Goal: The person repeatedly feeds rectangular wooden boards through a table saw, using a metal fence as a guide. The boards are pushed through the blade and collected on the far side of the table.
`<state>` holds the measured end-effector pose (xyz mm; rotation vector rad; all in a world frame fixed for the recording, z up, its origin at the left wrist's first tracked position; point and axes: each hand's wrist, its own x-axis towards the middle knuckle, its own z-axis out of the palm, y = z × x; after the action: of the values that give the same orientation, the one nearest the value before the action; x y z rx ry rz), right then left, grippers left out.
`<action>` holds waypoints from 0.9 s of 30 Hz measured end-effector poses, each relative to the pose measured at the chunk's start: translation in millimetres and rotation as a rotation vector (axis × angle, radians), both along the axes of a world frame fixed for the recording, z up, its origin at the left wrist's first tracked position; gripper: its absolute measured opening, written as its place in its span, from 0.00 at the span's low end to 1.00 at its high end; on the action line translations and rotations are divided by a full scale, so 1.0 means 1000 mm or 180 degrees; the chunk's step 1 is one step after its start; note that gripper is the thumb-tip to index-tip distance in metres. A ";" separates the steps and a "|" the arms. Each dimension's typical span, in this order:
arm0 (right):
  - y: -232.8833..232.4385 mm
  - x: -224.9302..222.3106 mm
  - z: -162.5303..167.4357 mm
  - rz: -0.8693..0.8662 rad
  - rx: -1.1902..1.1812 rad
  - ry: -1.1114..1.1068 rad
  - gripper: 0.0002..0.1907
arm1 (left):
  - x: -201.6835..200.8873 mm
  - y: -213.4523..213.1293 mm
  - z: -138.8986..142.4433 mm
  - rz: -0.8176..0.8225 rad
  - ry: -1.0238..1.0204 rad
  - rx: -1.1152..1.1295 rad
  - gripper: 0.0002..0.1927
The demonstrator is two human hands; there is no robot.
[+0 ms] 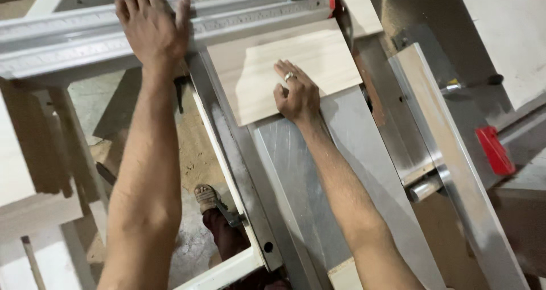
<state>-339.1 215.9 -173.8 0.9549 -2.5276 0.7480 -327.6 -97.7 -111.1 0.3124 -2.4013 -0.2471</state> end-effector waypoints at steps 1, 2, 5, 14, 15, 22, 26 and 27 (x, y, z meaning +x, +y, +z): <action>0.007 0.009 0.000 0.0002 -0.0020 0.0008 0.22 | 0.010 0.011 -0.002 0.0042 -0.0221 0.0217 0.38; 0.013 0.019 0.002 -0.0009 -0.0017 0.0036 0.21 | 0.020 0.016 0.000 0.0090 -0.0430 0.0422 0.37; 0.037 0.055 0.006 -0.0117 -0.0022 0.0138 0.18 | 0.048 0.039 0.005 0.0175 -0.0350 0.0066 0.36; 0.040 0.196 0.001 -0.0374 -0.0163 -0.0105 0.19 | 0.134 0.108 -0.006 0.0418 -0.0896 0.0001 0.38; 0.042 0.209 0.000 -0.0335 -0.0192 -0.0035 0.22 | 0.143 0.113 -0.008 0.0419 -0.0939 -0.0007 0.39; 0.097 0.242 0.005 -0.0361 -0.0045 -0.0273 0.24 | 0.204 0.147 -0.019 0.0367 -0.0597 -0.0102 0.37; 0.160 0.228 0.012 -0.0520 -0.0037 -0.0278 0.25 | 0.221 0.159 -0.025 0.0397 -0.0729 -0.0044 0.36; 0.172 0.225 0.013 -0.0552 -0.0019 -0.0299 0.25 | 0.222 0.161 -0.027 0.0439 -0.0825 -0.0073 0.37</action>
<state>-114.2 388.4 -160.5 0.7020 -2.6455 0.7630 -105.4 63.0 -138.0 0.5252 -2.6203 -0.1217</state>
